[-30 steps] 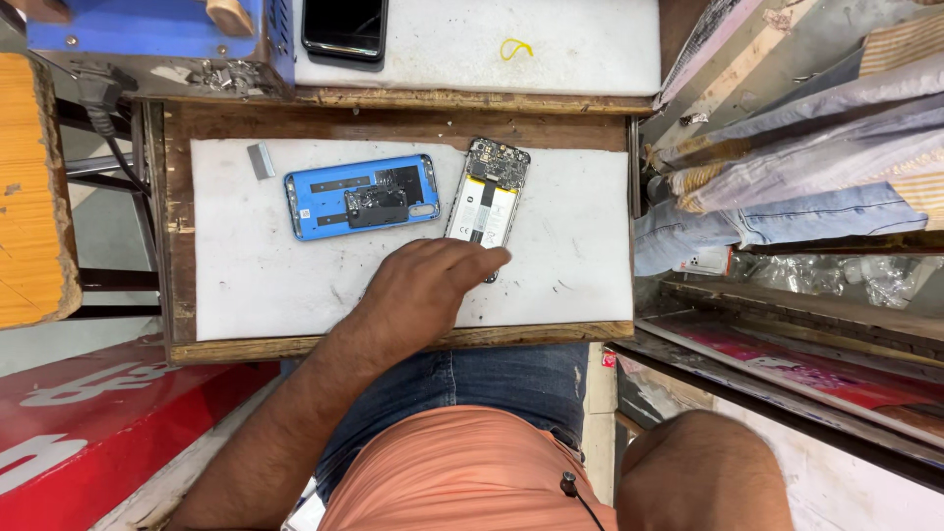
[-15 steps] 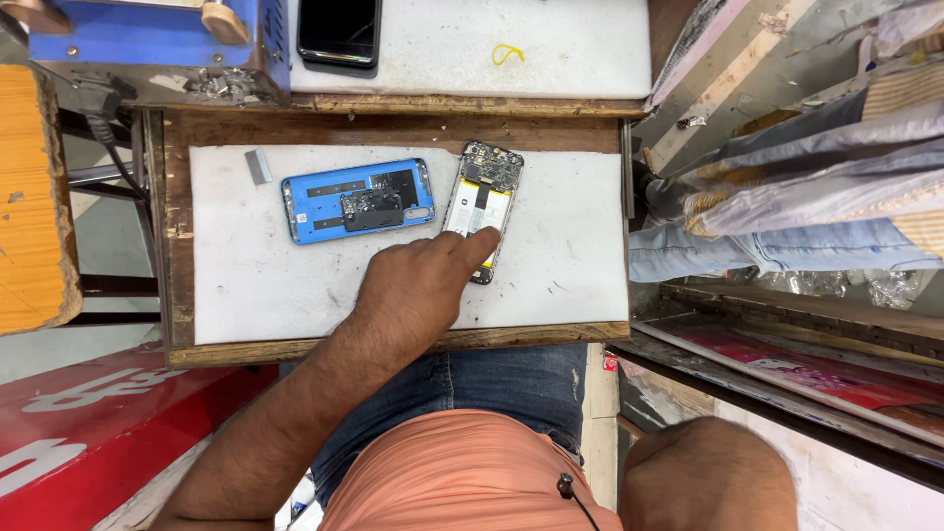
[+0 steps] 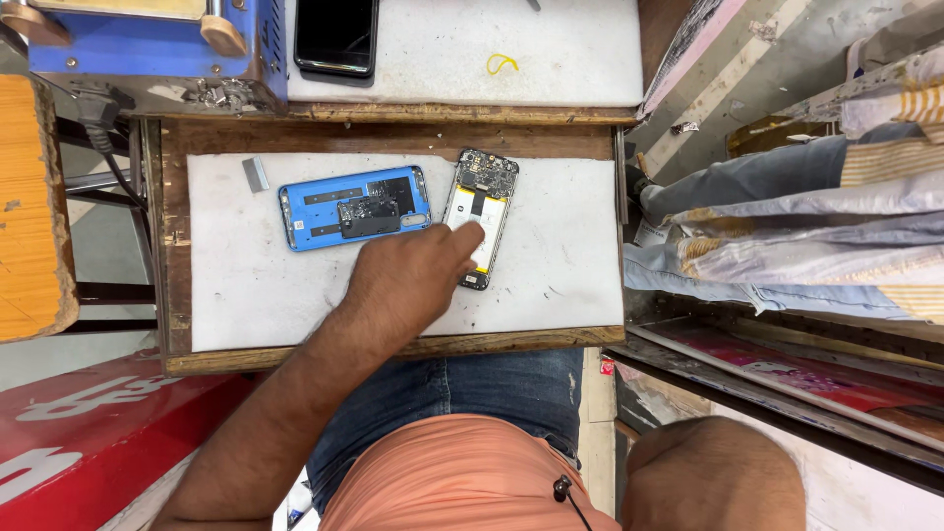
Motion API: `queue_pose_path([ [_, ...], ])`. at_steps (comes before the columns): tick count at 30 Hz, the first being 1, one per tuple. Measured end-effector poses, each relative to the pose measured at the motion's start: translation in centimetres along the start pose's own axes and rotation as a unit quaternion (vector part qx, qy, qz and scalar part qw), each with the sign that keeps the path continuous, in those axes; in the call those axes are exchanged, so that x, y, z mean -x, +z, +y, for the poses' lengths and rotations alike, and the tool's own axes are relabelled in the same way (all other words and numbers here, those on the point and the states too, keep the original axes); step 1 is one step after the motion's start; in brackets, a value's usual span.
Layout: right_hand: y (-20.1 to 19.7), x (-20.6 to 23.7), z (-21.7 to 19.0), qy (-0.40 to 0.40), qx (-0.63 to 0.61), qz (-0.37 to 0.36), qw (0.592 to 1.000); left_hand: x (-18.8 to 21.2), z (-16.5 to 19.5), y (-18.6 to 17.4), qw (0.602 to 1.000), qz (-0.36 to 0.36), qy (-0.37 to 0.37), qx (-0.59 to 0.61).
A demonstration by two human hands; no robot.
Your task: The person removes the back cover of a smartphone, then uses a red-handled screwdriver to unscrew and remove internal components. The person handles the phone, back cover, and internal parts on a white work surface.
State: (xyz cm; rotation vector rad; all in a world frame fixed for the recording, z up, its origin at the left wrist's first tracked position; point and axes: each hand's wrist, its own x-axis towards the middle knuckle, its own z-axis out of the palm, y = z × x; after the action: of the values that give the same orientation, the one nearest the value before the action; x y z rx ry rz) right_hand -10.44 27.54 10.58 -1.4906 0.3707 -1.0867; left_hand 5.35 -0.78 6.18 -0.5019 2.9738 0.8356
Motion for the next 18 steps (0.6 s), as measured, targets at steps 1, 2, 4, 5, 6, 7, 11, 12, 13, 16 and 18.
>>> queue_pose_path([
  [1, -0.2, -0.1, 0.2, 0.0, 0.0, 0.001, 1.0, 0.0, 0.0, -0.2, 0.999, -0.013, -0.029, -0.006],
  [2, -0.4, -0.3, 0.6, 0.001, 0.001, 0.0, 1.0, 0.0, -0.1, -0.3, 0.998, 0.055, 0.034, 0.025],
  [4, -0.7, -0.7, 1.2, 0.003, 0.004, 0.003, 1.0, 0.4, -0.4, -0.5, 0.965, 0.186, 0.161, 0.089],
  [5, -0.9, -0.8, 1.5, 0.004, 0.007, 0.009, 1.0, 0.3, -0.4, -0.3, 0.985, 0.121, 0.112, 0.052],
  [6, -1.1, -1.0, 2.0, 0.004, 0.008, 0.011, 1.0, 0.2, -0.5, -0.2, 0.997, 0.054, 0.061, 0.012],
  [7, -1.5, -1.0, 2.3, 0.004, 0.012, 0.011, 1.0, 0.2, -0.6, 0.0, 1.0, -0.011, 0.007, -0.028],
  [11, -2.7, -1.0, 1.7, 0.012, 0.04, 0.027, 0.999, 0.2, -0.8, 0.1, 0.994, 0.083, 0.059, 0.032],
  [12, -2.9, -1.1, 1.4, 0.015, 0.052, 0.039, 0.998, 0.2, -0.8, 0.0, 0.991, 0.083, 0.091, 0.046],
  [13, -2.7, -1.4, 1.0, 0.021, 0.064, 0.058, 0.996, 0.2, -0.8, -0.1, 0.988, 0.078, 0.119, 0.065],
  [16, -4.7, -3.6, 3.6, 0.106, 0.211, 0.207, 0.949, -0.2, -0.4, -0.2, 0.999, 0.014, -0.012, -0.03],
  [18, -6.3, -5.5, 7.0, 0.222, 0.346, 0.337, 0.847, -0.3, -0.5, -0.4, 0.994, 0.099, 0.041, 0.018],
])
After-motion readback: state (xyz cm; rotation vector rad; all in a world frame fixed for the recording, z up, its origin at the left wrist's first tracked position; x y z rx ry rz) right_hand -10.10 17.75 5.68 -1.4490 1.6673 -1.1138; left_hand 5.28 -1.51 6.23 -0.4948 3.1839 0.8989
